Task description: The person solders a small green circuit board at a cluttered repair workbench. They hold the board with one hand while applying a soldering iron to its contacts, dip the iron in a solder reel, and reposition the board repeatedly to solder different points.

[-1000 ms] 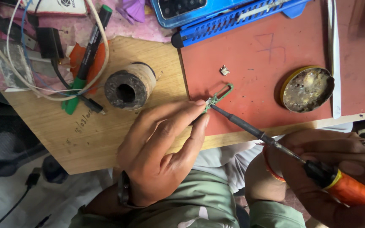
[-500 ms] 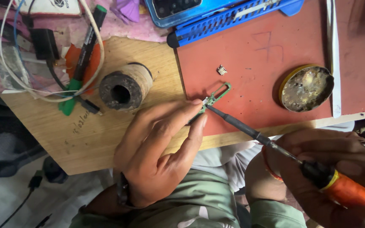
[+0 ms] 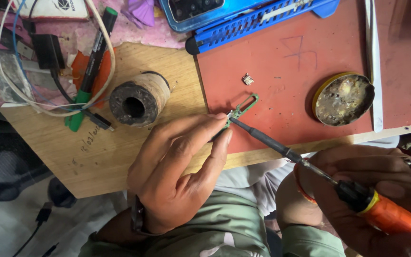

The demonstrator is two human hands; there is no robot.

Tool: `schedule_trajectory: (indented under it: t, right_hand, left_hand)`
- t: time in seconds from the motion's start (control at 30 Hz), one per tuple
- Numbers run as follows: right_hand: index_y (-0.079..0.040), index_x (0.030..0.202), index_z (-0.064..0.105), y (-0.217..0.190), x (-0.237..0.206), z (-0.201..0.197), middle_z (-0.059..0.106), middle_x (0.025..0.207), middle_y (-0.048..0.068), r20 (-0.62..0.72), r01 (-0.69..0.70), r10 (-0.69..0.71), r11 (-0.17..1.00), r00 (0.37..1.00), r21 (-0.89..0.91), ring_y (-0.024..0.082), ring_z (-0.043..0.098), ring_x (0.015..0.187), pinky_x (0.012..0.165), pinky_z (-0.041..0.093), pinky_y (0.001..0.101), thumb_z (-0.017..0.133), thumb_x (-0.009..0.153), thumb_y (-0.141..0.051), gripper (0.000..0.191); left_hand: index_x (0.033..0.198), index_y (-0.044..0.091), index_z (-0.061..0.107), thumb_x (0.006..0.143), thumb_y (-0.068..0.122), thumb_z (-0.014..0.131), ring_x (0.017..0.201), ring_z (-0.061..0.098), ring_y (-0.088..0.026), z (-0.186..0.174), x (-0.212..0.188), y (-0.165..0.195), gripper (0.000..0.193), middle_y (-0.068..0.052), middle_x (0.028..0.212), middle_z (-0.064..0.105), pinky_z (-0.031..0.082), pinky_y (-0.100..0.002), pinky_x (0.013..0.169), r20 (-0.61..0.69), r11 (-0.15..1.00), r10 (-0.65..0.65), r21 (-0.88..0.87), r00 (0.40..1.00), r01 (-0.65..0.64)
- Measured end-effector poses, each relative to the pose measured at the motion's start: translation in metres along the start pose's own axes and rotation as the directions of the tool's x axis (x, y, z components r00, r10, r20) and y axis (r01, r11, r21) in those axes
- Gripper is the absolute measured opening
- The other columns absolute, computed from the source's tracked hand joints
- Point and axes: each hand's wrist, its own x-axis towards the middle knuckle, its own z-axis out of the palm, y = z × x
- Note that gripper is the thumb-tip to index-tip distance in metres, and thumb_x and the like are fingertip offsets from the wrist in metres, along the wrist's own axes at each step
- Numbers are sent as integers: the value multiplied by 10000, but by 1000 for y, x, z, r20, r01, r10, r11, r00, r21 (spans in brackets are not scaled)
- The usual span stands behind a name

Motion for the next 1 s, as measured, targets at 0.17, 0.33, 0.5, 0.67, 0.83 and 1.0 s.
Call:
schedule_trajectory:
  t: [0.17,0.33,0.5,0.67,0.83,1.0]
  right_hand:
    - [155,1315,548,-4,-1,-3,660,1330,197,322,137,-127,991,938,-7,192,651,1262,976,491,415,394,1024,-41,383]
    - [185,1404,427,-4,13,-24,516,1490,239,820,-280,-41,929,570,241,226,498,1380,1109,355,403,449,1022,28,413]
    - [185,1417,382,10,33,-48,520,1495,283,734,-100,-122,963,668,251,306,486,1422,1098,351,438,578,991,41,491]
    - [174,1481,352,12,43,-64,570,1372,59,802,-490,52,815,595,310,163,477,1440,1120,358,353,636,935,24,633]
    - [178,1449,356,14,41,-67,563,1403,172,742,-371,-2,866,670,337,259,470,1436,1077,368,379,653,920,52,620]
    - [195,1431,342,14,39,-63,546,1423,211,745,-346,-27,874,667,341,297,452,1446,1080,365,411,649,929,62,604]
  left_hand:
    - [1145,16,694,890,-40,856,1008,744,-207,1,0,1,307,-97,1087,731,618,-304,880,-13,1000,-14,-12,1000,14]
    - [1140,18,693,889,-42,855,1004,744,-206,1,0,1,305,-97,1081,730,617,-287,848,-21,1000,-20,-13,1000,19]
    - [1134,21,693,886,-40,856,999,745,-210,2,0,2,302,-98,1077,730,615,-284,833,-14,1000,-23,-5,1000,23]
    - [1137,28,696,891,-33,859,995,749,-208,2,-1,2,302,-94,1079,728,617,-280,827,-24,999,-33,-12,999,32]
    - [1139,24,692,889,-39,854,994,748,-214,2,-1,2,304,-99,1078,727,618,-293,844,-19,1000,-28,-15,999,27]
    - [1128,27,703,884,-31,861,989,752,-215,1,0,3,297,-103,1071,728,619,-310,868,-19,999,-46,4,999,46]
